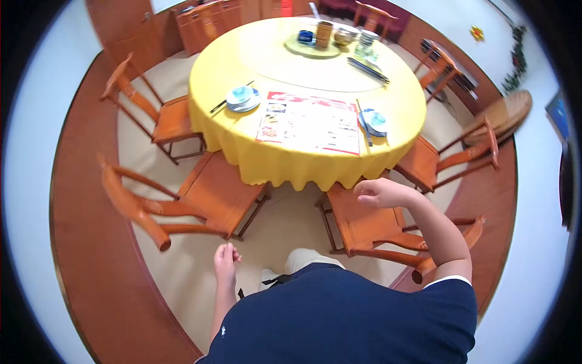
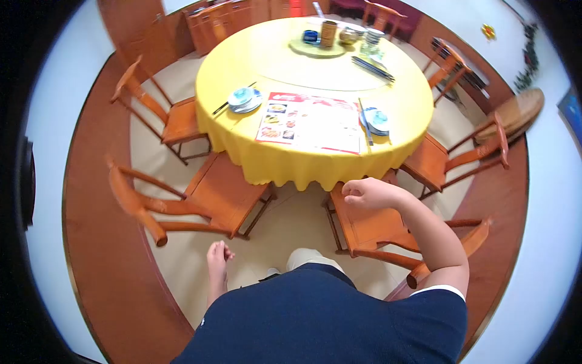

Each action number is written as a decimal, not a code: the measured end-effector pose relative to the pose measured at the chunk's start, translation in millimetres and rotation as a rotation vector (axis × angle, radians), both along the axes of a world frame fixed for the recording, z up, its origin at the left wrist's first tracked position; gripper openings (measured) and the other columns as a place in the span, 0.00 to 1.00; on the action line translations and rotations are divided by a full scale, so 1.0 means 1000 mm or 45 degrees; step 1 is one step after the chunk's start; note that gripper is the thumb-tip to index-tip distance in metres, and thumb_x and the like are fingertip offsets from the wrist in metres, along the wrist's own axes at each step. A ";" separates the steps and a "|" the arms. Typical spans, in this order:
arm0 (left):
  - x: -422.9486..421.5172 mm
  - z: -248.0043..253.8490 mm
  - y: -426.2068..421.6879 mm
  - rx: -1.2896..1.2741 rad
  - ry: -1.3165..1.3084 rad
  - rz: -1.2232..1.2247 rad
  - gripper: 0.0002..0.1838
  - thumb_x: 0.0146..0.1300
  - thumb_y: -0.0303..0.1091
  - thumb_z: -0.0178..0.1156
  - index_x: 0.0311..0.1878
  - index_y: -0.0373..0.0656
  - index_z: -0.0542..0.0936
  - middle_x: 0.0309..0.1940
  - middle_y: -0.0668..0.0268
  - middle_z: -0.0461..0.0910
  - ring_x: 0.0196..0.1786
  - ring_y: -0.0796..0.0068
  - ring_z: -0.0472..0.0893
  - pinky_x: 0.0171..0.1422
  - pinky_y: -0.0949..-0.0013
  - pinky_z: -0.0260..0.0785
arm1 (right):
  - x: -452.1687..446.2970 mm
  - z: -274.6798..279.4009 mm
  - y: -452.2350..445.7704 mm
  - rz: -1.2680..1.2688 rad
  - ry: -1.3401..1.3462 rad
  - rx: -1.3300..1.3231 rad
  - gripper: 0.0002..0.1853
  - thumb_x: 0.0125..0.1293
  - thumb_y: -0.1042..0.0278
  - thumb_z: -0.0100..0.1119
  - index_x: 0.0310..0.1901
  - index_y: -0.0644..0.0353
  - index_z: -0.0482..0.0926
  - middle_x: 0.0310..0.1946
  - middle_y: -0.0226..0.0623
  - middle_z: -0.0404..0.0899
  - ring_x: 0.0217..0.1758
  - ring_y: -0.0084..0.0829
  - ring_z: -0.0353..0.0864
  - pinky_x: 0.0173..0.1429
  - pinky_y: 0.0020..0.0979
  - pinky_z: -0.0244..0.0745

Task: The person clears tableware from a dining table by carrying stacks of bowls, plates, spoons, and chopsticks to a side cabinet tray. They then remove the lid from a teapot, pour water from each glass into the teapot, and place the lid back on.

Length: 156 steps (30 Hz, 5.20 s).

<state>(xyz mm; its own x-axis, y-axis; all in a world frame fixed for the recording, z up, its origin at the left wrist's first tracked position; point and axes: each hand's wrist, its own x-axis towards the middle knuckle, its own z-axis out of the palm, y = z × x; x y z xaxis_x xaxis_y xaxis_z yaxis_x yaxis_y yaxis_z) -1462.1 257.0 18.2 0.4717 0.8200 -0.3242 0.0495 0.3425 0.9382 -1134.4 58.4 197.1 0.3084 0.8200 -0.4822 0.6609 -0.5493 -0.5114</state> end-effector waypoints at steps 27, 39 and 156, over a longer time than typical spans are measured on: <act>0.685 -0.080 0.183 -0.492 -0.041 -0.282 0.19 0.62 0.40 0.36 0.47 0.33 0.60 0.44 0.52 0.68 0.43 0.59 0.71 0.44 0.61 0.68 | 0.290 -0.237 0.053 -1.290 -0.424 0.177 0.16 0.52 0.63 0.51 0.39 0.65 0.65 0.33 0.50 0.69 0.40 0.48 0.69 0.42 0.42 0.66; 0.694 -0.095 0.204 -0.506 -0.170 -0.135 0.15 0.62 0.38 0.38 0.41 0.33 0.63 0.35 0.51 0.72 0.37 0.59 0.73 0.40 0.63 0.69 | 0.277 -0.186 0.061 -0.909 -0.268 0.476 0.13 0.54 0.75 0.42 0.41 0.69 0.63 0.31 0.53 0.65 0.36 0.51 0.65 0.42 0.43 0.63; 0.473 -0.007 0.399 1.184 1.160 -0.556 0.32 0.38 0.37 0.63 0.48 0.33 0.65 0.41 0.49 0.66 0.46 0.54 0.68 0.51 0.63 0.61 | 0.378 -0.161 0.071 -1.227 -0.737 0.143 0.29 0.39 0.62 0.62 0.45 0.61 0.67 0.37 0.47 0.67 0.40 0.42 0.69 0.44 0.34 0.67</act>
